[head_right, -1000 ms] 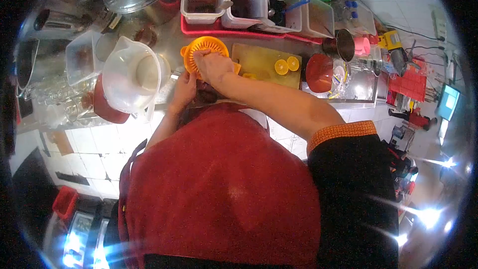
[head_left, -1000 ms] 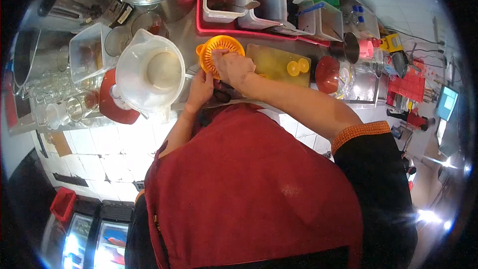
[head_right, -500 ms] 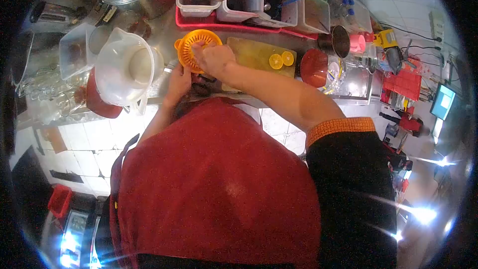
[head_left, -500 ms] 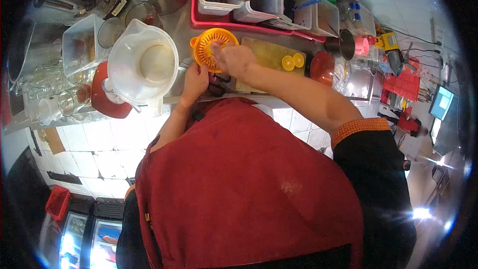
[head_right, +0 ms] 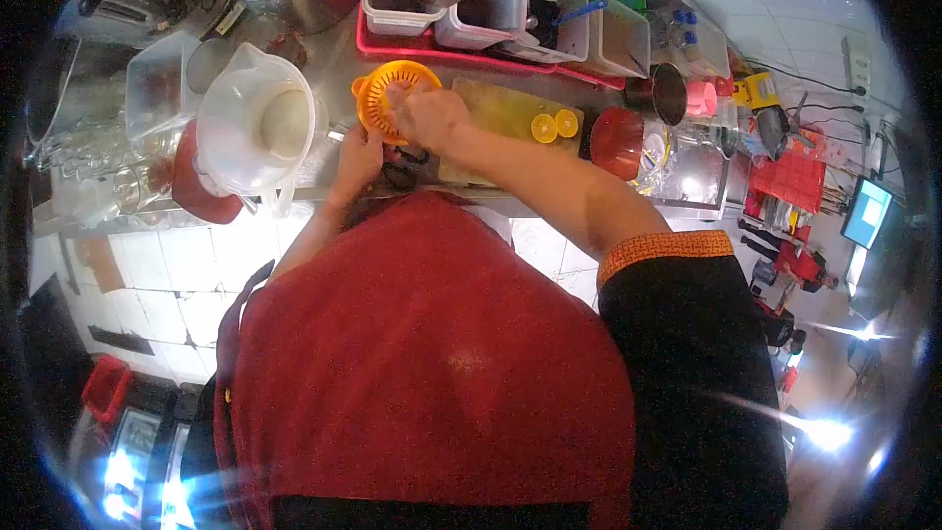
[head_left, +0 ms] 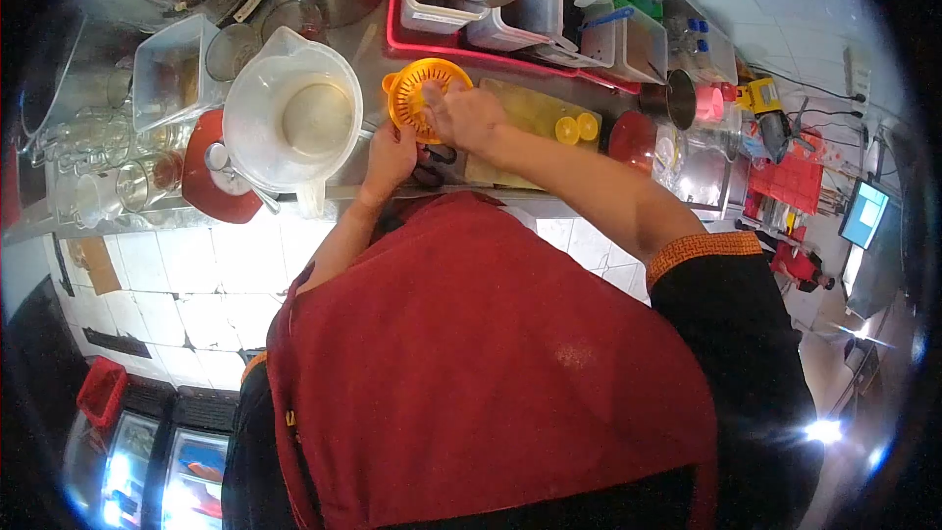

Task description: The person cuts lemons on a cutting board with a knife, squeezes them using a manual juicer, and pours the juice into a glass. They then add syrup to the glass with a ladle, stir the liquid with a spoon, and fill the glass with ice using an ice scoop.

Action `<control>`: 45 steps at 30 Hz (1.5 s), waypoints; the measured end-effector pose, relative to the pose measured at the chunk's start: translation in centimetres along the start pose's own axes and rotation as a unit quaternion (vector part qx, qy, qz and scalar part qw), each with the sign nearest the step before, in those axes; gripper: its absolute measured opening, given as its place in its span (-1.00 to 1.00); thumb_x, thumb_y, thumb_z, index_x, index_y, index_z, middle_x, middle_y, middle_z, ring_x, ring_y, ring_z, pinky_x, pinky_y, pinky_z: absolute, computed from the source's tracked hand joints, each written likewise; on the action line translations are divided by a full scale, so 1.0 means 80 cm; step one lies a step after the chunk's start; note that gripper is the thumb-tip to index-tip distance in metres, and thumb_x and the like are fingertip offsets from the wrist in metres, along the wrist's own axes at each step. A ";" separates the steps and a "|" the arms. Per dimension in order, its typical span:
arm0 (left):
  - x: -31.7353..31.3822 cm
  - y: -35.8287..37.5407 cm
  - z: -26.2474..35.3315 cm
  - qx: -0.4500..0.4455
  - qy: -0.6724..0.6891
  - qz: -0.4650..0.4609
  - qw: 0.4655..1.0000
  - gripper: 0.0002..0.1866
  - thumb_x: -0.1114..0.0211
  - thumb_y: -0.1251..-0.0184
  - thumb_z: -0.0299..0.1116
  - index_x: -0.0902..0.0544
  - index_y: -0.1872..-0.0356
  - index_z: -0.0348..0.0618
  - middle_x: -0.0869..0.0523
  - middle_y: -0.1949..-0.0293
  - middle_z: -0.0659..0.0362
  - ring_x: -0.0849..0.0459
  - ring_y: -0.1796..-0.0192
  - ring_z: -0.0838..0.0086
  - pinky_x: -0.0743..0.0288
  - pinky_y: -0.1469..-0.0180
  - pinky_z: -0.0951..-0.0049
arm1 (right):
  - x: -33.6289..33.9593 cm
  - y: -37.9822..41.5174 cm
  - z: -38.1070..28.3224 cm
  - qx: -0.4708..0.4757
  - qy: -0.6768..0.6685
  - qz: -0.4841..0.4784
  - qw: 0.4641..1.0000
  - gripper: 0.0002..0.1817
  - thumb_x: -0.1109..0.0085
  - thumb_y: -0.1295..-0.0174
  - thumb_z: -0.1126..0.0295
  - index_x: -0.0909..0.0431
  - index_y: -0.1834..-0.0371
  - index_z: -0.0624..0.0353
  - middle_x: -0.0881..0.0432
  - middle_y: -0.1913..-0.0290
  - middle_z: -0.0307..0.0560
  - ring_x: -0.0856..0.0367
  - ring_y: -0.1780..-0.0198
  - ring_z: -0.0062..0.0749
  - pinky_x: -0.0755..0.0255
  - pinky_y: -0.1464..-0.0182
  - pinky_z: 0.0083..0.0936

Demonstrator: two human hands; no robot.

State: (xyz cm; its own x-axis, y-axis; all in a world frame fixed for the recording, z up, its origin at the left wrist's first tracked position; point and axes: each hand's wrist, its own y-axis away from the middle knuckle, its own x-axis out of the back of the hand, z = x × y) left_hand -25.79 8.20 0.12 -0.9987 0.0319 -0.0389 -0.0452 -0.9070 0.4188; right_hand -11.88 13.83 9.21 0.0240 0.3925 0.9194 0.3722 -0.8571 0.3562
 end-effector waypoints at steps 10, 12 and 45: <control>-0.001 -0.007 -0.009 -0.043 -0.104 0.010 0.994 -0.71 0.00 -0.39 -0.35 -0.58 0.33 -0.42 -0.65 0.60 0.02 -0.70 0.57 0.31 -0.55 0.48 0.32 | -0.002 -0.042 0.009 0.027 0.005 -0.023 0.999 -0.61 0.05 -0.30 0.13 -0.47 -0.04 0.14 -0.70 0.19 0.18 -0.73 0.24 0.03 -0.60 0.26 -0.07; -0.005 -0.003 -0.004 -0.011 -0.054 0.024 0.998 -0.69 0.00 -0.40 -0.33 -0.58 0.34 -0.40 -0.66 0.59 0.03 -0.71 0.55 0.31 -0.55 0.48 0.31 | -0.001 -0.011 0.008 0.024 0.013 0.001 1.000 -0.61 0.07 -0.32 0.14 -0.47 -0.05 0.16 -0.70 0.20 0.16 -0.73 0.25 0.04 -0.60 0.26 -0.06; -0.022 0.049 -0.007 0.136 0.093 -0.014 0.986 -0.62 -0.11 -0.48 -0.07 -0.48 0.24 -0.26 -0.63 0.45 0.13 -0.65 0.52 0.44 -0.53 0.45 0.47 | -0.057 0.153 0.087 -0.239 -0.141 -0.019 0.960 -0.34 0.05 -0.30 -0.16 -0.35 -0.23 0.16 -0.64 0.04 0.26 -0.64 0.00 0.10 -0.52 0.00 -0.06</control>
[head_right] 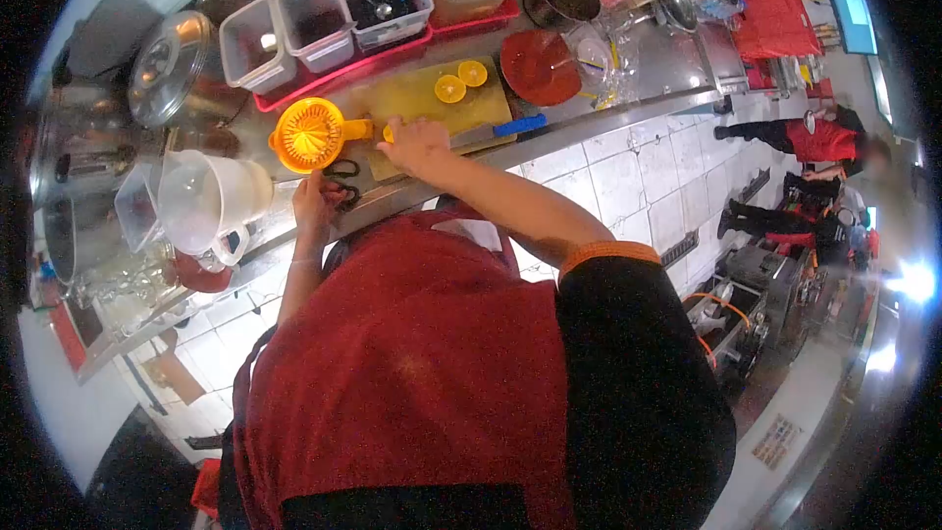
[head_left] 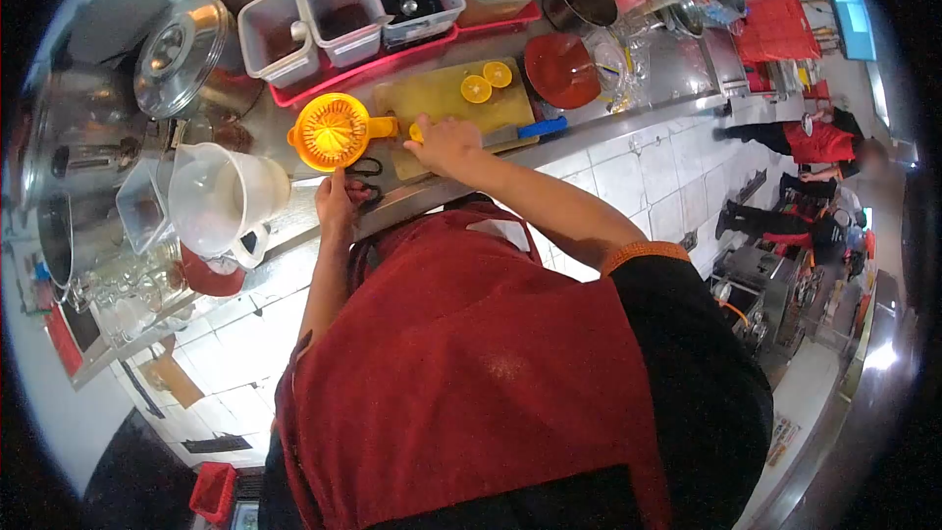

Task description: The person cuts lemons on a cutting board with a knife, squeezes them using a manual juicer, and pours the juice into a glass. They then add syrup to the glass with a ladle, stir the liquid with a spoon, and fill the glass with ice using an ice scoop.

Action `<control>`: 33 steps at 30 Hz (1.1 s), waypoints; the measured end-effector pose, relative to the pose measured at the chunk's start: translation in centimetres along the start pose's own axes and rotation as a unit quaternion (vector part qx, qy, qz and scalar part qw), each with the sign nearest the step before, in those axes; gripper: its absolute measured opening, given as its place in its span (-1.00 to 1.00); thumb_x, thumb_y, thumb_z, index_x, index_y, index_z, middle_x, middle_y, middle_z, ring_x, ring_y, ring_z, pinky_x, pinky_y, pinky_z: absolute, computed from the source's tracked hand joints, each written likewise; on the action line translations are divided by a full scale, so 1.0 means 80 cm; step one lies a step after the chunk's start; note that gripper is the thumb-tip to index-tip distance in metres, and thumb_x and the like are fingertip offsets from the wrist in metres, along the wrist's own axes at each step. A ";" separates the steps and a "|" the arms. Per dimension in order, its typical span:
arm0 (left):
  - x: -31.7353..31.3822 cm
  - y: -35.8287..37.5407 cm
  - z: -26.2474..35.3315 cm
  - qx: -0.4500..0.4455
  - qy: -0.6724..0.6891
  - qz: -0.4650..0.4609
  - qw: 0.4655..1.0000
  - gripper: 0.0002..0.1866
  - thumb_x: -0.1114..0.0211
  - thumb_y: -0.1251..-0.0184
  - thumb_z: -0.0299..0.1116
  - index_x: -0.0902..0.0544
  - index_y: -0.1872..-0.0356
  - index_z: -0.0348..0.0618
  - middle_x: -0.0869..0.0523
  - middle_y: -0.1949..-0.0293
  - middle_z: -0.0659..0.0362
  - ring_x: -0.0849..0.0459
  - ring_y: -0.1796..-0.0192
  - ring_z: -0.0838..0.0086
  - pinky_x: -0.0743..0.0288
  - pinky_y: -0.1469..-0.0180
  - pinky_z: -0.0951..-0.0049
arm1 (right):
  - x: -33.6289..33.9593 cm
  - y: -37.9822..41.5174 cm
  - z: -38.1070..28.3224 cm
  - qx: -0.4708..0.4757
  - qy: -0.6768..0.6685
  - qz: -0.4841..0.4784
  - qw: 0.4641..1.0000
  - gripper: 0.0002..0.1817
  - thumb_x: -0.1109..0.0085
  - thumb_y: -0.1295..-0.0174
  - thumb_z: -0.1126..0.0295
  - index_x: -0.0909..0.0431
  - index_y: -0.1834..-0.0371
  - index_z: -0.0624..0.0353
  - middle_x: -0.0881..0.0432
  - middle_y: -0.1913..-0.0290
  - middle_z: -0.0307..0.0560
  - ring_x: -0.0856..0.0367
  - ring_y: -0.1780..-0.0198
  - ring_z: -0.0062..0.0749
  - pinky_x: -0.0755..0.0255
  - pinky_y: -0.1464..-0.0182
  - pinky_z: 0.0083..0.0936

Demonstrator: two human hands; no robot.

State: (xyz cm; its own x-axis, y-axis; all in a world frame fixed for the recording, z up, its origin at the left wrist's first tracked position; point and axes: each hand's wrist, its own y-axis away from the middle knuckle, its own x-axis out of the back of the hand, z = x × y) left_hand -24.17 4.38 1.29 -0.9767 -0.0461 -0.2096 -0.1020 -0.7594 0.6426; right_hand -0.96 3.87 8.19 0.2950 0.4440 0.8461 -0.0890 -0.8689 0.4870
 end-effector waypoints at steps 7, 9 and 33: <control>-0.004 0.019 0.002 -0.035 0.083 0.049 0.995 -0.63 -0.10 -0.48 -0.09 -0.48 0.27 -0.28 -0.60 0.42 0.07 -0.65 0.46 0.34 -0.57 0.34 0.40 | 0.074 -0.008 0.103 -0.031 0.064 0.197 0.978 -0.30 -0.20 -0.18 0.03 -0.30 -0.35 0.10 -0.57 -0.07 0.10 -0.48 -0.19 0.08 -0.44 -0.11 -0.08; -0.001 0.016 0.006 -0.034 0.074 0.063 0.995 -0.62 -0.09 -0.48 -0.10 -0.47 0.22 -0.30 -0.61 0.40 0.05 -0.65 0.47 0.35 -0.59 0.31 0.39 | 0.070 -0.037 0.130 0.066 0.181 0.137 0.972 -0.38 -0.30 -0.08 0.16 -0.43 -0.24 0.07 -0.58 -0.02 0.02 -0.43 -0.22 -0.03 -0.43 -0.12 -0.13; 0.000 -0.042 -0.008 -0.151 -0.061 0.141 0.977 -0.78 -0.09 -0.39 -0.36 -0.41 0.36 -0.35 -0.65 0.52 0.02 -0.73 0.51 0.36 -0.61 0.47 0.39 | 0.028 -0.085 -0.101 0.452 -0.137 0.115 0.874 -0.47 -0.18 -0.16 0.41 -0.45 -0.27 0.16 -0.42 -0.12 0.29 -0.46 -0.16 0.12 -0.37 -0.21 -0.22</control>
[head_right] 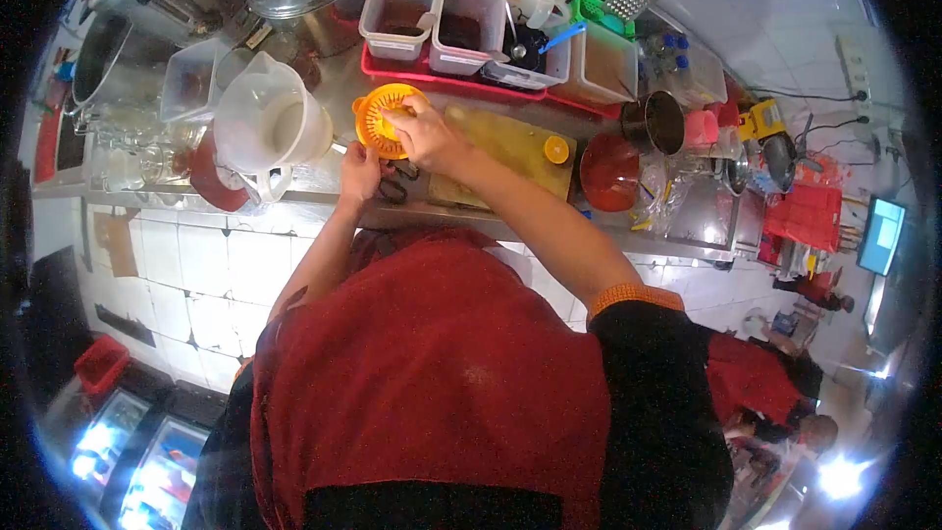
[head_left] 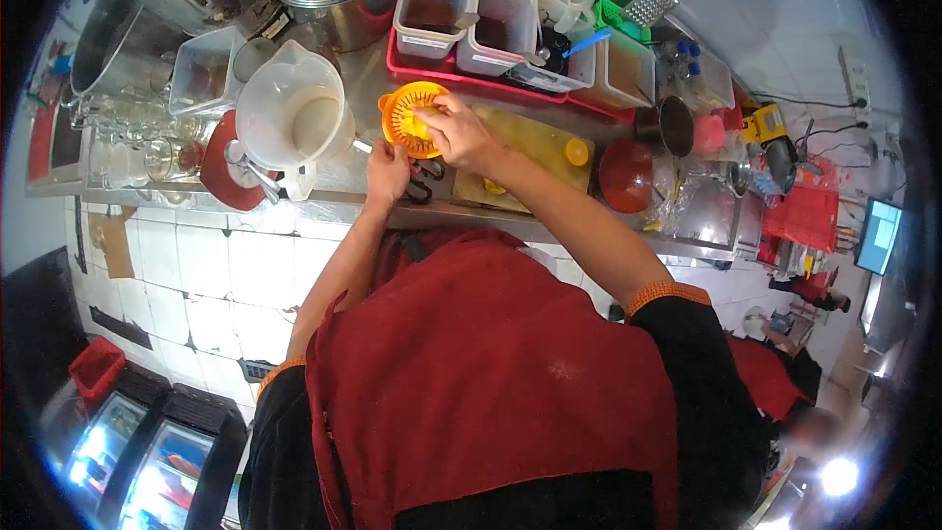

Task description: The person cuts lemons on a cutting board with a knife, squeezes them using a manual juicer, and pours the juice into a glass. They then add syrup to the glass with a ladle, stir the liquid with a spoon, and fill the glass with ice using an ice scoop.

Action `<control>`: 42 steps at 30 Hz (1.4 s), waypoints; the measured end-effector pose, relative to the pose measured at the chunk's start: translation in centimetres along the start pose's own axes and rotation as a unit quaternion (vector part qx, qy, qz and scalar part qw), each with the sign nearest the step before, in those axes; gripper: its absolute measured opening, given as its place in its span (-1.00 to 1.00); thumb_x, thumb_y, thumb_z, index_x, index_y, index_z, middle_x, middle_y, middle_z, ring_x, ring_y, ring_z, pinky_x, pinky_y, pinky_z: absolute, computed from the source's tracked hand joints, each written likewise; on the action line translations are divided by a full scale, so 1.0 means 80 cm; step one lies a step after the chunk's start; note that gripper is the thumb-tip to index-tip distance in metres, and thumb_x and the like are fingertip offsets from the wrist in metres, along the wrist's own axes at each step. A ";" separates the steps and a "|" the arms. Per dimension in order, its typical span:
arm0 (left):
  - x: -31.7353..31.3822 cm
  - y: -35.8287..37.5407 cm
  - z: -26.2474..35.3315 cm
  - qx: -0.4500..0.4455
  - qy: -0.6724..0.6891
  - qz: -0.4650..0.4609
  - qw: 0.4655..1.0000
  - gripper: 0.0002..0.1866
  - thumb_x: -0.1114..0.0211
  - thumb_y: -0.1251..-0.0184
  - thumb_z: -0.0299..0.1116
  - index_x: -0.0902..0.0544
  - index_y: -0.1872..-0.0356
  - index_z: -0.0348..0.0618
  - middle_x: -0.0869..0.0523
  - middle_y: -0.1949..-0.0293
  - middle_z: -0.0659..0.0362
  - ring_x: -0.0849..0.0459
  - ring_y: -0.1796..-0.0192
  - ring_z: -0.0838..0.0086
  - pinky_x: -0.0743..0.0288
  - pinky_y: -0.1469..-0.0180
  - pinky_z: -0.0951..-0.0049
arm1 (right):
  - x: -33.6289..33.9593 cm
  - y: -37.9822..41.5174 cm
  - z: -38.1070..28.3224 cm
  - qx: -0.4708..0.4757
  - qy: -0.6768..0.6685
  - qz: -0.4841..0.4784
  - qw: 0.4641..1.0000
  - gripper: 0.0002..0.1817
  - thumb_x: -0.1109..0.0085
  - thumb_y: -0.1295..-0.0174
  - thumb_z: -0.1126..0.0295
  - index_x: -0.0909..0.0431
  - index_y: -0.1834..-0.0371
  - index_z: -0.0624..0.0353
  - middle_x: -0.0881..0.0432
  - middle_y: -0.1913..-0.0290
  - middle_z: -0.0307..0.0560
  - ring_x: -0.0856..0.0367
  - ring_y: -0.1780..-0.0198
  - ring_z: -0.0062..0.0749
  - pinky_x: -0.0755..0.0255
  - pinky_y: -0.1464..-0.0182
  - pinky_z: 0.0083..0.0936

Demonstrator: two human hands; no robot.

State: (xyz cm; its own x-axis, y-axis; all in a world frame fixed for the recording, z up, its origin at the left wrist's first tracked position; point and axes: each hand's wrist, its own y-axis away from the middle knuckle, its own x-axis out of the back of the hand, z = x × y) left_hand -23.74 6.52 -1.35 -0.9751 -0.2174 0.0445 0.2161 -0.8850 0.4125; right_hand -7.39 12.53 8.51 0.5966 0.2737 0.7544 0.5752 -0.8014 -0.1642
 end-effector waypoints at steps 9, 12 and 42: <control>-0.008 -0.002 0.005 -0.026 -0.072 0.033 0.997 -0.77 -0.16 -0.31 -0.33 -0.51 0.35 -0.36 -0.67 0.52 -0.05 -0.72 0.49 0.22 -0.57 0.41 0.25 | -0.012 -0.030 -0.001 0.129 0.218 0.082 0.964 -0.51 -0.20 -0.20 0.18 -0.43 -0.13 0.23 -0.54 0.13 0.22 -0.68 0.29 -0.04 -0.61 0.40 -0.28; -0.010 -0.013 -0.014 -0.018 -0.121 0.048 0.991 -0.73 -0.20 -0.24 -0.29 -0.55 0.33 -0.37 -0.68 0.50 -0.10 -0.72 0.44 0.11 -0.55 0.34 0.17 | -0.015 -0.035 -0.007 0.031 0.302 0.005 0.953 -0.53 -0.15 -0.24 0.10 -0.41 -0.04 0.25 -0.60 0.32 0.12 -0.69 0.44 -0.07 -0.60 0.48 -0.24; 0.000 -0.022 -0.010 -0.012 0.025 -0.099 0.995 -0.74 -0.17 -0.27 -0.37 -0.53 0.30 -0.48 -0.67 0.58 -0.03 -0.72 0.55 0.27 -0.59 0.45 0.29 | -0.014 -0.044 0.000 -0.188 0.200 -0.220 0.936 -0.52 0.16 -0.41 0.01 -0.28 -0.14 0.19 -0.62 0.13 0.35 -0.66 0.14 0.23 -0.53 0.16 0.04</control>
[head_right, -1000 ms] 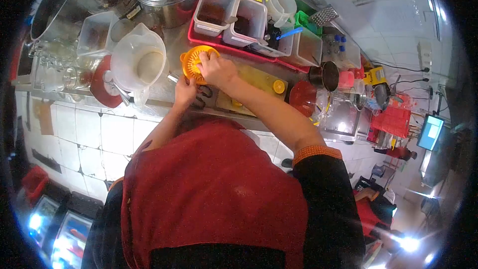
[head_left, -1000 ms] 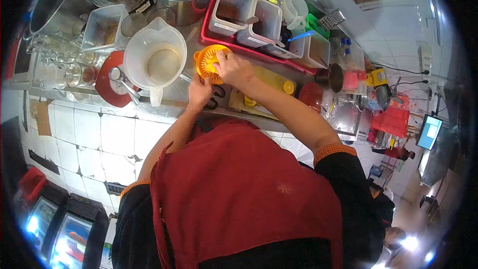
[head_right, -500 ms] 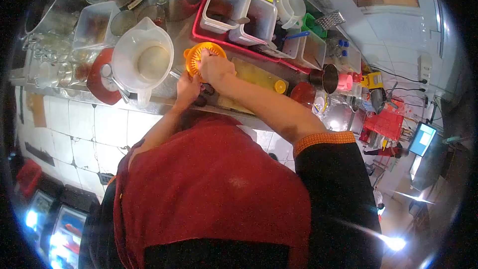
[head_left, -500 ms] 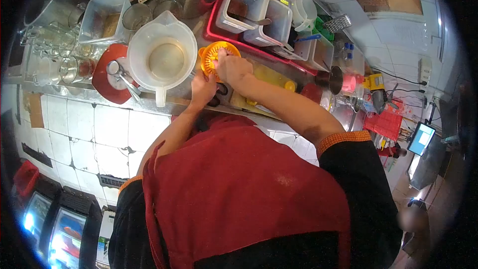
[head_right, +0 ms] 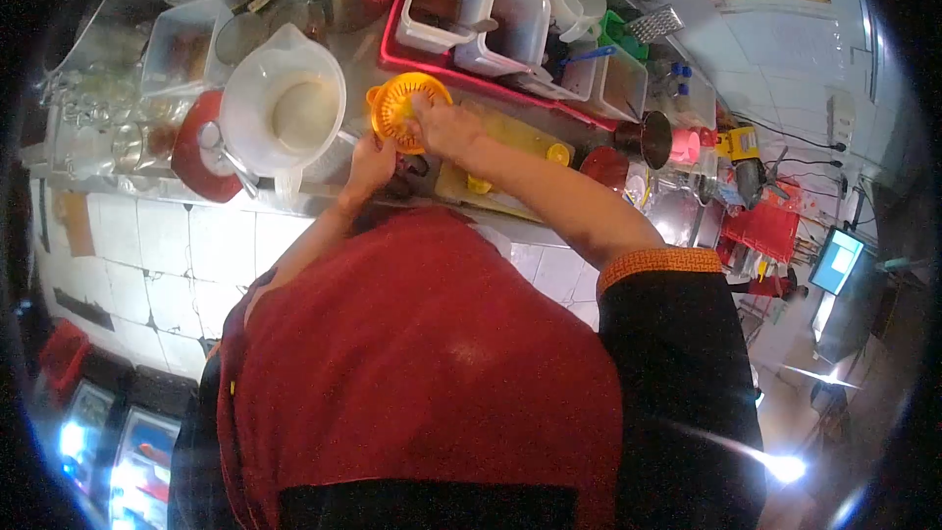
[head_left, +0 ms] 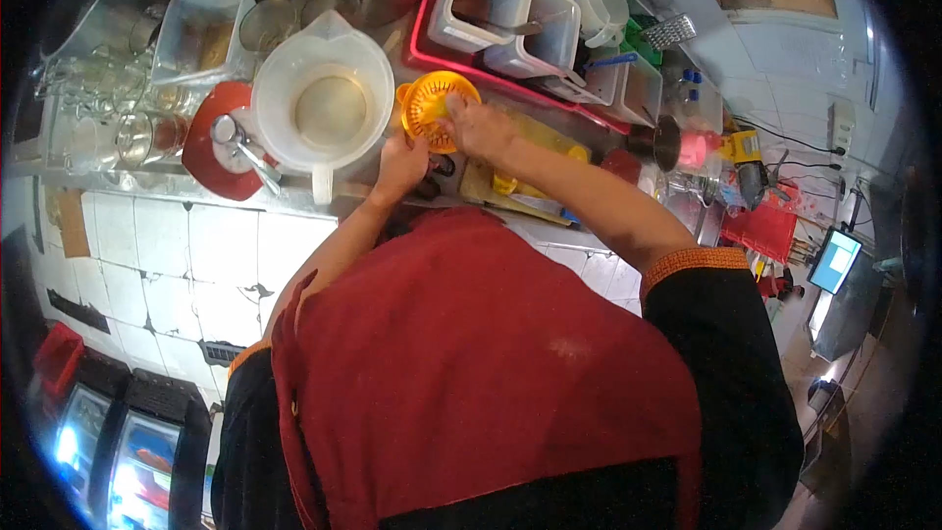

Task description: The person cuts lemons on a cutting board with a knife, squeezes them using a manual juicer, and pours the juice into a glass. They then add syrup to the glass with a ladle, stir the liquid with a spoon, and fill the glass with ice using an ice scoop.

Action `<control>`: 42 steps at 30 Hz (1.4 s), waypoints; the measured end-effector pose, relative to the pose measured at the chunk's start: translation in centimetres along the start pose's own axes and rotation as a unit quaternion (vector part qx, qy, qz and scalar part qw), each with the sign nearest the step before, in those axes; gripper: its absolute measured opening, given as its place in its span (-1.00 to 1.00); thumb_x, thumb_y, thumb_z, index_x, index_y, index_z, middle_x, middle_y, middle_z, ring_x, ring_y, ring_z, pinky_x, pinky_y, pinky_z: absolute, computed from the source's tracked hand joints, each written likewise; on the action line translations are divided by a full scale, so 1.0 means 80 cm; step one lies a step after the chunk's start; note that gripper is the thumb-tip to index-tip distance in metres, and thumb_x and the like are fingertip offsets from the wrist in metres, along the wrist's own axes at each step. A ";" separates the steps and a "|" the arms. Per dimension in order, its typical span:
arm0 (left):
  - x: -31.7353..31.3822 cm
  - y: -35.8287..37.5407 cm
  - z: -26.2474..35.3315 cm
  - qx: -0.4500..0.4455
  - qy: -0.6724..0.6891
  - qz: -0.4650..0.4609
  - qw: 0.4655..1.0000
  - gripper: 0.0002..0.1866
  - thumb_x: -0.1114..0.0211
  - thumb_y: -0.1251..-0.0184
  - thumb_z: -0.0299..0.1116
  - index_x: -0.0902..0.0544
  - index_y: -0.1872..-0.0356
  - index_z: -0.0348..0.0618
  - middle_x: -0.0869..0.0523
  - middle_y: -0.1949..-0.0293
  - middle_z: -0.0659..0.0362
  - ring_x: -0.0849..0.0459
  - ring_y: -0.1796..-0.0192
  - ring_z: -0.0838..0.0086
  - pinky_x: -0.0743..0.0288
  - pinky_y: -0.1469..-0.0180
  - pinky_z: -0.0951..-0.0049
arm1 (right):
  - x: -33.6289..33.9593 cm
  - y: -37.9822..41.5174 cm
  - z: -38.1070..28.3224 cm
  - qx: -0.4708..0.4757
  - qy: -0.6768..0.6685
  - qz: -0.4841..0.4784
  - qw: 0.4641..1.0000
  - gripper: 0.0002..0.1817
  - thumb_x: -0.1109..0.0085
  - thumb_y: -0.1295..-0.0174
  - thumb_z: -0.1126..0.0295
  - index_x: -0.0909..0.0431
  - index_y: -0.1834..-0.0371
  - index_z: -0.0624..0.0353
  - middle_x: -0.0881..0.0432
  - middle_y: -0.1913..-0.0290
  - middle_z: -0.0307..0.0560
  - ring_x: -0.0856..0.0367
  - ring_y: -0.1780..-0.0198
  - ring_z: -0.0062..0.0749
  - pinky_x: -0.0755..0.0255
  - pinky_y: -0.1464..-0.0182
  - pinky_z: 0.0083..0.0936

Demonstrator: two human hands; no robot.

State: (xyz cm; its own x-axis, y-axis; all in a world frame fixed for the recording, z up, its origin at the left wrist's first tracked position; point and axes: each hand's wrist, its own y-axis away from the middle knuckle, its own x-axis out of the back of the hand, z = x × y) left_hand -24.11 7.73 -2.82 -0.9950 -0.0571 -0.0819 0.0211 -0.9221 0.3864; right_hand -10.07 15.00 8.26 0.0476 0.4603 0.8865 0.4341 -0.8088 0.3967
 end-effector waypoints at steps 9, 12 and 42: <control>0.001 0.012 0.022 -0.004 -0.052 0.019 0.998 -0.76 -0.13 -0.34 -0.37 -0.52 0.26 -0.43 -0.64 0.54 0.08 -0.67 0.54 0.44 -0.55 0.49 0.40 | 0.022 -0.027 -0.043 -0.075 0.051 -0.133 0.987 -0.48 0.12 -0.37 -0.08 -0.32 -0.12 0.14 -0.67 0.15 0.22 -0.71 0.18 0.07 -0.56 0.19 0.00; 0.002 0.017 0.050 0.034 0.008 0.005 0.999 -0.77 -0.12 -0.35 -0.37 -0.52 0.23 -0.42 -0.64 0.53 0.10 -0.67 0.52 0.43 -0.54 0.50 0.40 | 0.023 -0.037 -0.047 -0.099 0.031 -0.085 0.991 -0.47 0.10 -0.34 -0.10 -0.35 -0.09 0.14 -0.69 0.18 0.17 -0.71 0.16 0.04 -0.57 0.15 -0.02; -0.005 0.025 0.037 0.100 0.048 0.008 0.994 -0.72 -0.03 -0.40 -0.43 -0.46 0.06 -0.52 -0.63 0.32 0.01 -0.68 0.39 0.40 -0.75 0.33 0.38 | 0.008 -0.029 -0.021 0.046 0.001 0.079 0.996 -0.63 0.00 -0.25 0.22 -0.36 0.07 0.32 -0.65 0.49 0.18 -0.68 0.43 0.11 -0.59 0.40 -0.09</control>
State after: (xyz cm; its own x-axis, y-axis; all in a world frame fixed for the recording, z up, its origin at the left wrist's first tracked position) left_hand -23.95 7.02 0.69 -0.9806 -0.1156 -0.1582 0.0068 -0.8269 0.5623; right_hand -12.56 16.54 8.30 0.1195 0.3292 0.9367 0.5023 -0.8338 0.2290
